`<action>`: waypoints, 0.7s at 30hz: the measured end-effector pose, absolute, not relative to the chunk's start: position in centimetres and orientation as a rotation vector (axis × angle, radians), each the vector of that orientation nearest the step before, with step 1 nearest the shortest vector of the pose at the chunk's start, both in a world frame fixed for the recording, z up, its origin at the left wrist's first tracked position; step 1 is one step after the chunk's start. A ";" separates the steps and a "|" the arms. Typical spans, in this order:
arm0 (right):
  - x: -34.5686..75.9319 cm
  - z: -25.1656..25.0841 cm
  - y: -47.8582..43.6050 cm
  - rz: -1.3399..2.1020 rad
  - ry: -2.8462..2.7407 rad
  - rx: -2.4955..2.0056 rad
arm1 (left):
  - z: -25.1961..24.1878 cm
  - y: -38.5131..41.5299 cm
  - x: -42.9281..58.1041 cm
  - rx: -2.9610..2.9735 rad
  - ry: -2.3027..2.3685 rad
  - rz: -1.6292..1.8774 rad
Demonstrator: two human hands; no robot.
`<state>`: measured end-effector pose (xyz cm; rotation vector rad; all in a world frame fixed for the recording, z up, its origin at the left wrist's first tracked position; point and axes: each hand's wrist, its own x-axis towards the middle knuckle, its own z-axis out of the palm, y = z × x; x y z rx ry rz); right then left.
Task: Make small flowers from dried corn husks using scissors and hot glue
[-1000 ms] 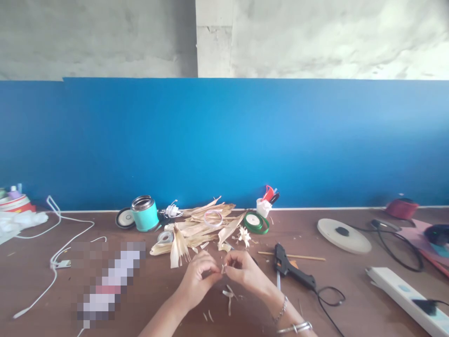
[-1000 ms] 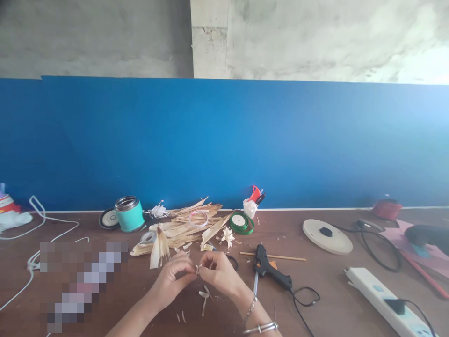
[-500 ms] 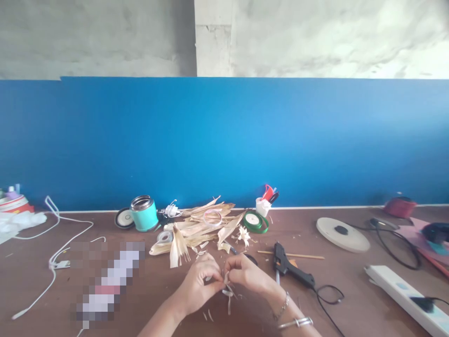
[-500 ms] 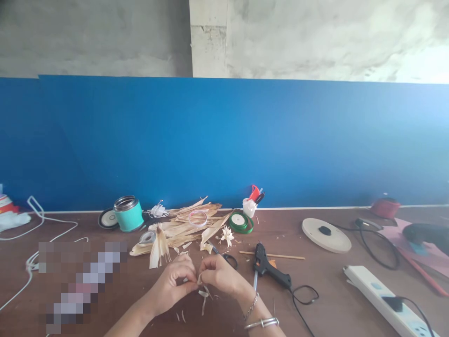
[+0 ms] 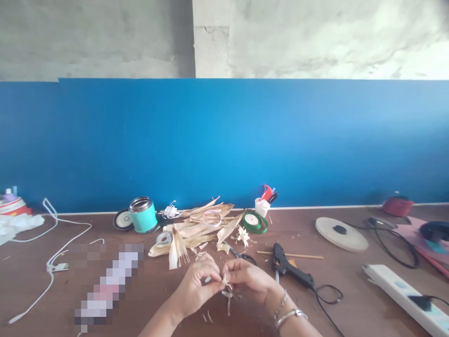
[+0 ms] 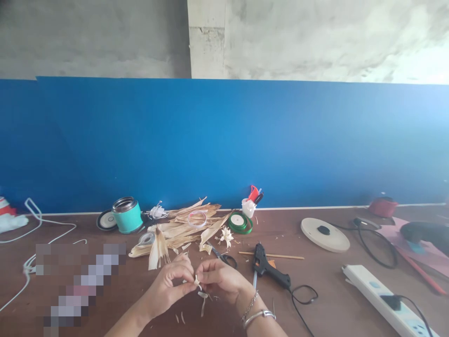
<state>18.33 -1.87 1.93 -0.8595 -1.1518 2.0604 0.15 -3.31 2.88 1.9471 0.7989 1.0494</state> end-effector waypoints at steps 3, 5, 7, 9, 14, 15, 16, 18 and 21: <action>18.3 2.1 -1.9 2.061 -1.132 -0.880 | 2.7 -3.1 0.0 1.901 0.800 1.041; 18.2 2.5 -1.9 1.995 -1.181 -0.931 | 2.4 -2.9 -0.1 1.834 0.815 1.000; 18.1 3.1 -2.0 1.896 -1.247 -0.925 | 2.0 -2.6 -0.4 1.747 0.833 0.931; 18.1 3.6 -2.2 1.813 -1.320 -0.877 | 1.8 -2.4 -0.6 1.661 0.847 0.873; 18.1 3.7 -2.4 1.757 -1.484 -0.901 | 1.8 -2.5 -0.9 1.510 0.777 0.783; 18.1 3.6 -2.4 1.759 -1.506 -0.906 | 1.9 -2.6 -1.0 1.488 0.752 0.760; 18.1 3.4 -2.4 1.764 -1.528 -0.903 | 1.8 -2.7 -1.0 1.469 0.731 0.739; 18.2 2.9 -2.2 1.776 -1.568 -0.893 | 1.7 -2.7 -1.0 1.451 0.710 0.726; 18.3 2.2 -2.1 1.816 -1.609 -0.899 | 1.6 -2.8 -1.1 1.516 0.725 0.735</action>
